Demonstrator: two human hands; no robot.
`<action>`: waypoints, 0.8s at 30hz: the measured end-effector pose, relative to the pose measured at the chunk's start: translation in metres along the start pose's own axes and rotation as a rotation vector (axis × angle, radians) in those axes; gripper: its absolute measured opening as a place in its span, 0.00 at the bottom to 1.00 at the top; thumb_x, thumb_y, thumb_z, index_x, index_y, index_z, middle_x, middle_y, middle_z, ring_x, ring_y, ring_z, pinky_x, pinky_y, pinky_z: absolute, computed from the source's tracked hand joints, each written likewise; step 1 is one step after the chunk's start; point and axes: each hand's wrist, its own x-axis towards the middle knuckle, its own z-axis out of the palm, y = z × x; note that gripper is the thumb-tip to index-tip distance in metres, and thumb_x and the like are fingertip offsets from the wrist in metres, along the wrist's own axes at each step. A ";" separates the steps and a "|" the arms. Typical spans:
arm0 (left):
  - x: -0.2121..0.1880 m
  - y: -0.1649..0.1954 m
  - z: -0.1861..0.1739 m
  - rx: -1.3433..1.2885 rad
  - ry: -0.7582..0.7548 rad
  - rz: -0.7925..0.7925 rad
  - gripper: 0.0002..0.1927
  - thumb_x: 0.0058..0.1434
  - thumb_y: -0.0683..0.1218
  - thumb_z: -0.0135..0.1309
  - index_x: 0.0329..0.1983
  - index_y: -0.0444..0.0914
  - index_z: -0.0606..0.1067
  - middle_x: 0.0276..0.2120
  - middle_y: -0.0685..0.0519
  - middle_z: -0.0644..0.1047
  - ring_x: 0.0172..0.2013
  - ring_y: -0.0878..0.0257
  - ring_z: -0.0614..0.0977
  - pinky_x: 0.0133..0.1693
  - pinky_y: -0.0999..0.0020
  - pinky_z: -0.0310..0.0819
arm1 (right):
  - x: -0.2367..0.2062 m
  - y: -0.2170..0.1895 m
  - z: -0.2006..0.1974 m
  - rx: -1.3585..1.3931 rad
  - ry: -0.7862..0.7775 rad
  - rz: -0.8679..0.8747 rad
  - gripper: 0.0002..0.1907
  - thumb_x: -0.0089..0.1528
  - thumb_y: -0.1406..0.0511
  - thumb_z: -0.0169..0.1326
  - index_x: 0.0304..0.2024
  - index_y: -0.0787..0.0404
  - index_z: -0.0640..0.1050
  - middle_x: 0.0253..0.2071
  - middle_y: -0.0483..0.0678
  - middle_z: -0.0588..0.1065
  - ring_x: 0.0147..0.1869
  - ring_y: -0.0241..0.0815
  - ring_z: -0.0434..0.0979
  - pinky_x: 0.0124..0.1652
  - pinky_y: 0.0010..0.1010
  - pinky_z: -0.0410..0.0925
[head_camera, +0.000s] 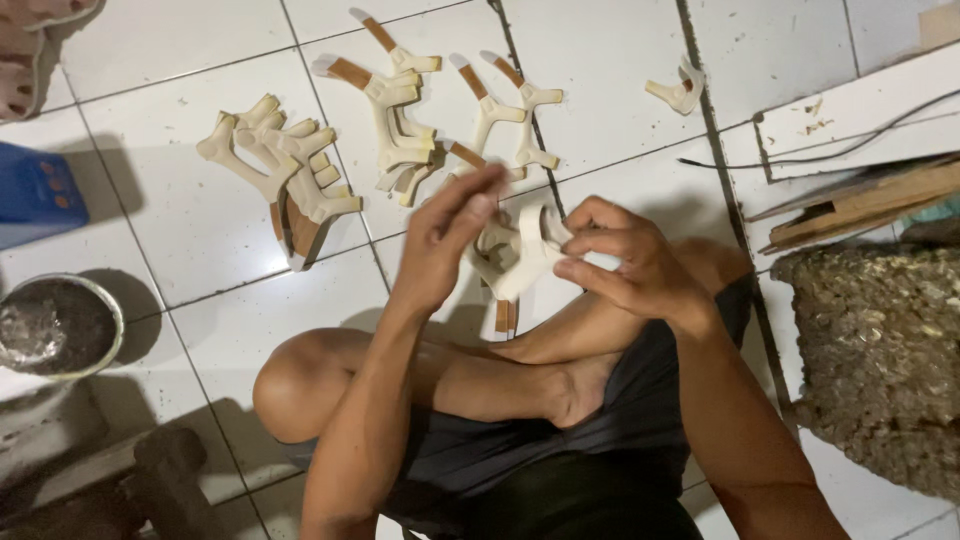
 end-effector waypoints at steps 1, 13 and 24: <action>0.003 -0.004 0.001 -0.076 -0.085 -0.070 0.20 0.70 0.46 0.55 0.64 0.38 0.74 0.54 0.52 0.80 0.52 0.69 0.80 0.54 0.72 0.75 | 0.001 0.003 0.000 0.027 -0.041 -0.028 0.06 0.62 0.67 0.63 0.37 0.63 0.80 0.41 0.46 0.74 0.41 0.39 0.76 0.40 0.24 0.67; 0.006 -0.024 0.013 -0.082 0.010 -0.252 0.18 0.66 0.46 0.60 0.54 0.30 0.80 0.34 0.51 0.84 0.33 0.72 0.82 0.37 0.77 0.80 | 0.000 0.025 0.026 0.595 0.285 0.448 0.14 0.66 0.75 0.56 0.54 0.72 0.75 0.45 0.53 0.80 0.48 0.34 0.80 0.49 0.23 0.74; 0.005 -0.028 0.013 -0.116 -0.001 -0.244 0.15 0.66 0.46 0.60 0.50 0.30 0.81 0.33 0.51 0.85 0.32 0.72 0.82 0.36 0.77 0.79 | -0.009 0.027 0.023 0.560 0.318 0.537 0.12 0.63 0.75 0.59 0.49 0.72 0.79 0.42 0.57 0.82 0.44 0.39 0.84 0.46 0.26 0.77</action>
